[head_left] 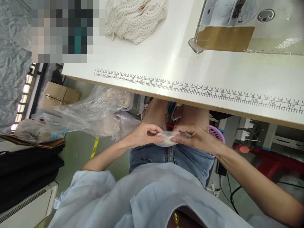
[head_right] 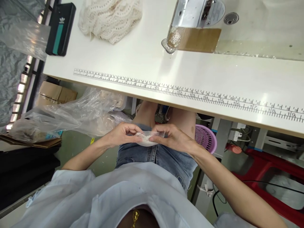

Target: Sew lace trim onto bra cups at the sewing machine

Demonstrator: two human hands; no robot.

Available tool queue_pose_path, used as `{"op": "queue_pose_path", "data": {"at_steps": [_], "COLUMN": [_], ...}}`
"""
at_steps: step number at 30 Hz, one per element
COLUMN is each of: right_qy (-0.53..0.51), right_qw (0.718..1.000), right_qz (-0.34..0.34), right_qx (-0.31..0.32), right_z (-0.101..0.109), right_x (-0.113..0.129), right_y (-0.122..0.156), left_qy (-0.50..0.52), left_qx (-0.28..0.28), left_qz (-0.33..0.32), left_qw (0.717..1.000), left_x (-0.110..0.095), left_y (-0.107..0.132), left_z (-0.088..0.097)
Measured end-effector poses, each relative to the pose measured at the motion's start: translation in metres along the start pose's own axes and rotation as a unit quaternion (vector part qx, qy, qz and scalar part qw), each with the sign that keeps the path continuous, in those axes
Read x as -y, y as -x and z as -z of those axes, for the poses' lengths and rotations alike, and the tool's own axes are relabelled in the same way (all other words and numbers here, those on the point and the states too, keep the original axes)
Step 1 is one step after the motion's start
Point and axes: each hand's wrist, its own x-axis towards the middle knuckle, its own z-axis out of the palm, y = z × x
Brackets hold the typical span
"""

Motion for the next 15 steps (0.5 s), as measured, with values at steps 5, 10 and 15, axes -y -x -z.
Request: {"op": "queue_pose_path", "data": {"at_steps": [5, 10, 15], "right_qy": [-0.016, -0.018, -0.013], "right_qw": [1.0, 1.0, 1.0], "right_qz": [-0.013, -0.011, -0.016], "right_qx": [-0.007, -0.015, -0.019], "right_z": [0.005, 0.006, 0.005], "right_x": [-0.003, -0.005, -0.007], "right_y": [0.006, 0.009, 0.011], "left_qy": [-0.027, -0.058, -0.067], "left_qx": [-0.038, -0.057, -0.064], "left_qz": [-0.028, -0.055, -0.067], "left_qw": [0.999, 0.995, 0.993], "left_x": [0.006, 0.005, 0.003], "left_y": [0.0, 0.0, 0.002], "left_z": [0.0, -0.003, -0.005]}}
